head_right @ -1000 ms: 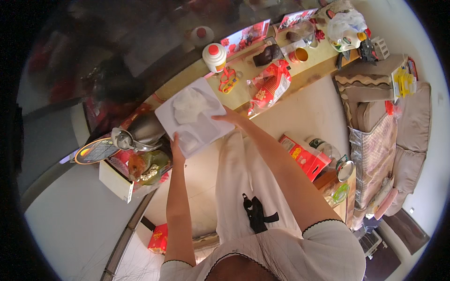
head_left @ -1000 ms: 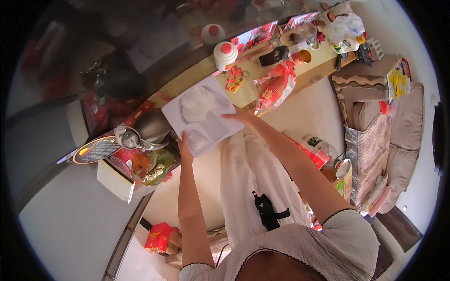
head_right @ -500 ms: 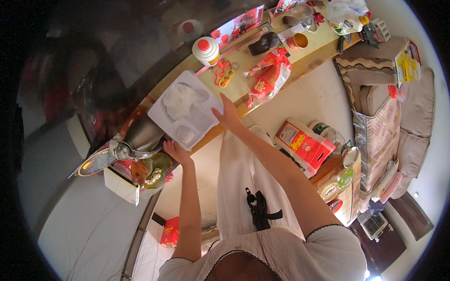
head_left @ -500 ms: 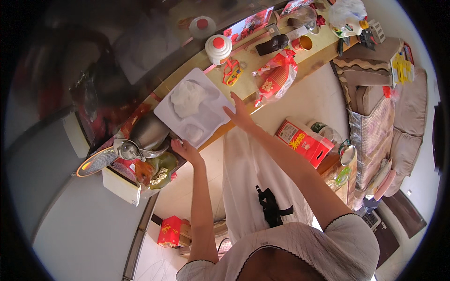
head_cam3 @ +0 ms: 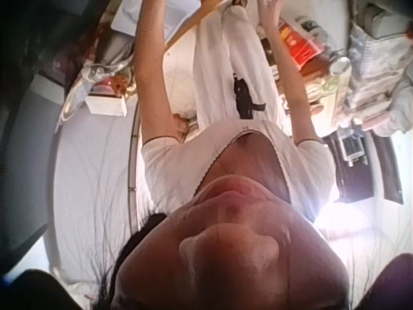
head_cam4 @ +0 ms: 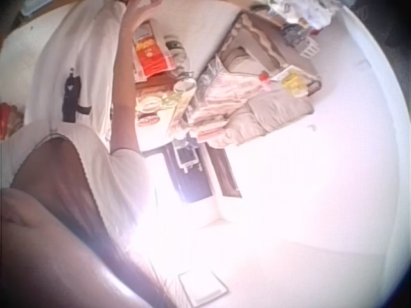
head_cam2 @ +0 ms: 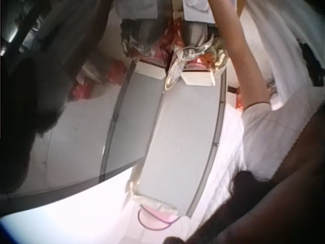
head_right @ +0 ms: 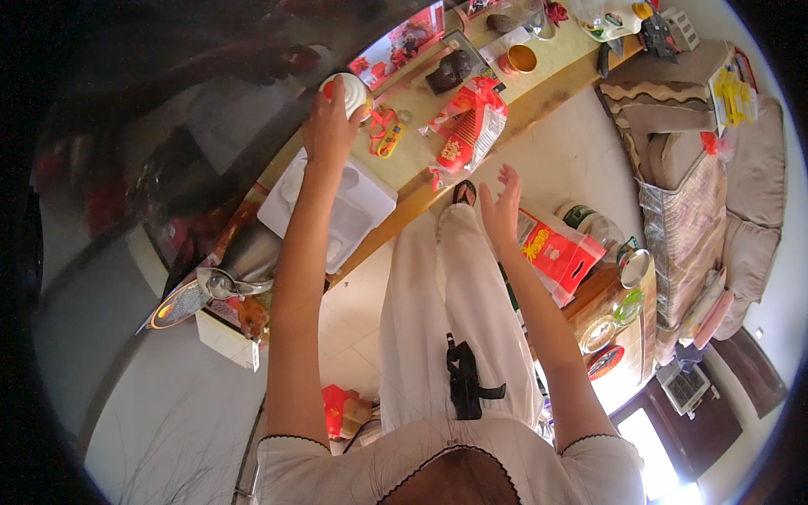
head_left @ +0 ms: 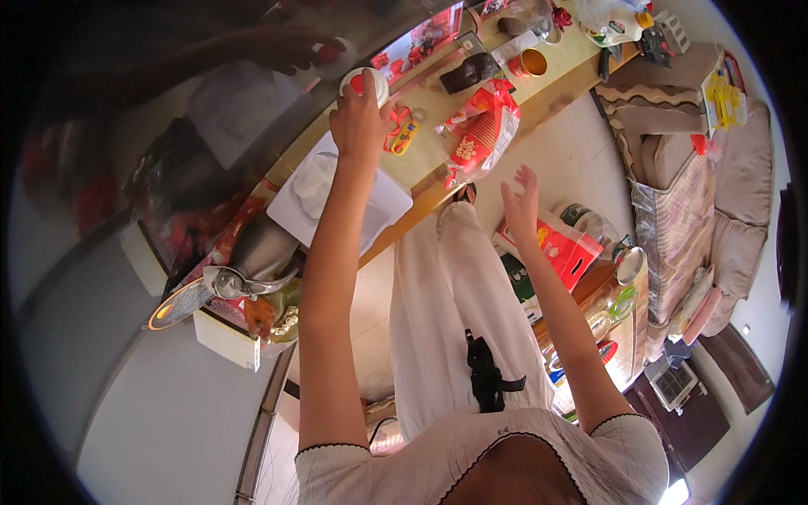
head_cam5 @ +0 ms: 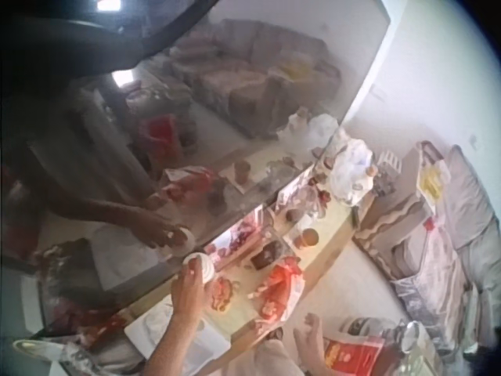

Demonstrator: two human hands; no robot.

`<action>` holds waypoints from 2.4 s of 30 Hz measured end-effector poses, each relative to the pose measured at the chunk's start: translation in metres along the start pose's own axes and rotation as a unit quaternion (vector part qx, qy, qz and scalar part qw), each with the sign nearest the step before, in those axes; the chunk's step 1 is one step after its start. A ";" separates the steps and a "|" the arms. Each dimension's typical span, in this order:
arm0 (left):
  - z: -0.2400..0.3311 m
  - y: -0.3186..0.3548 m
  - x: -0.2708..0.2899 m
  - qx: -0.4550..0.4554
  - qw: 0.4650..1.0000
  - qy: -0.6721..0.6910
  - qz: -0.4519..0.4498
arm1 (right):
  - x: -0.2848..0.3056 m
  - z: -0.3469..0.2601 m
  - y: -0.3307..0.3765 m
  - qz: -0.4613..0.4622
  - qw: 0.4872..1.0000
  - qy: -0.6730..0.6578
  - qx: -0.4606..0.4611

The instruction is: The person picks up and moves various objects on a cluttered surface, including a bowl of seeds, a bottle of cleaner, a bag of cables, and a kitchen cleaver.

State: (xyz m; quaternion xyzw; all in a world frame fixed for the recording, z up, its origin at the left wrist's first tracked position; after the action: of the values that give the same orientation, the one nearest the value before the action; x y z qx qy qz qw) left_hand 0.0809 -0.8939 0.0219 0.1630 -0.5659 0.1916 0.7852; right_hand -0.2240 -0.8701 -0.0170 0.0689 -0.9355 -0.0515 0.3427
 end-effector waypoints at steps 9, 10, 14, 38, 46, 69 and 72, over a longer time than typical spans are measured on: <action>-0.015 -0.025 -0.022 0.058 0.996 0.067 -0.020 | -0.026 0.005 -0.017 -0.099 0.990 -0.094 -0.023; -0.019 -0.020 -0.017 0.053 0.995 0.079 -0.007 | -0.025 0.006 -0.014 -0.101 0.990 -0.097 -0.026; -0.029 0.013 0.008 0.030 0.980 0.179 0.079 | -0.010 -0.003 -0.011 -0.100 0.993 -0.053 0.015; 0.001 0.189 0.111 0.070 0.991 0.111 -0.011 | -0.223 -0.030 -0.009 -0.271 0.788 0.349 0.428; -0.005 0.220 0.101 0.129 0.981 0.131 -0.054 | -0.259 -0.073 -0.078 -0.202 0.874 0.296 0.329; 0.005 0.127 0.079 0.057 0.989 0.107 0.091 | -0.170 -0.024 0.019 -0.328 0.921 0.114 0.174; -0.002 0.125 0.079 0.115 0.981 0.129 0.086 | -0.202 -0.032 -0.012 -0.302 0.885 0.282 0.216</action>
State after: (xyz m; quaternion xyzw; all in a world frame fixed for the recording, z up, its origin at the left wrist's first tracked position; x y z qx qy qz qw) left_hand 0.0447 -0.7743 0.1017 0.1770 -0.4461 0.3411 0.8083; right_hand -0.0495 -0.8507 -0.1224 0.4320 -0.7214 0.0726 0.5363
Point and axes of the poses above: each hand's wrist, its own y-axis away from the middle knuckle, its own x-axis out of the back of the hand, z = x × y, the point moved 8 cm from there along -y, towards the middle knuckle, and after that the axes turned 4 degrees about x, right-handed, at the moved point
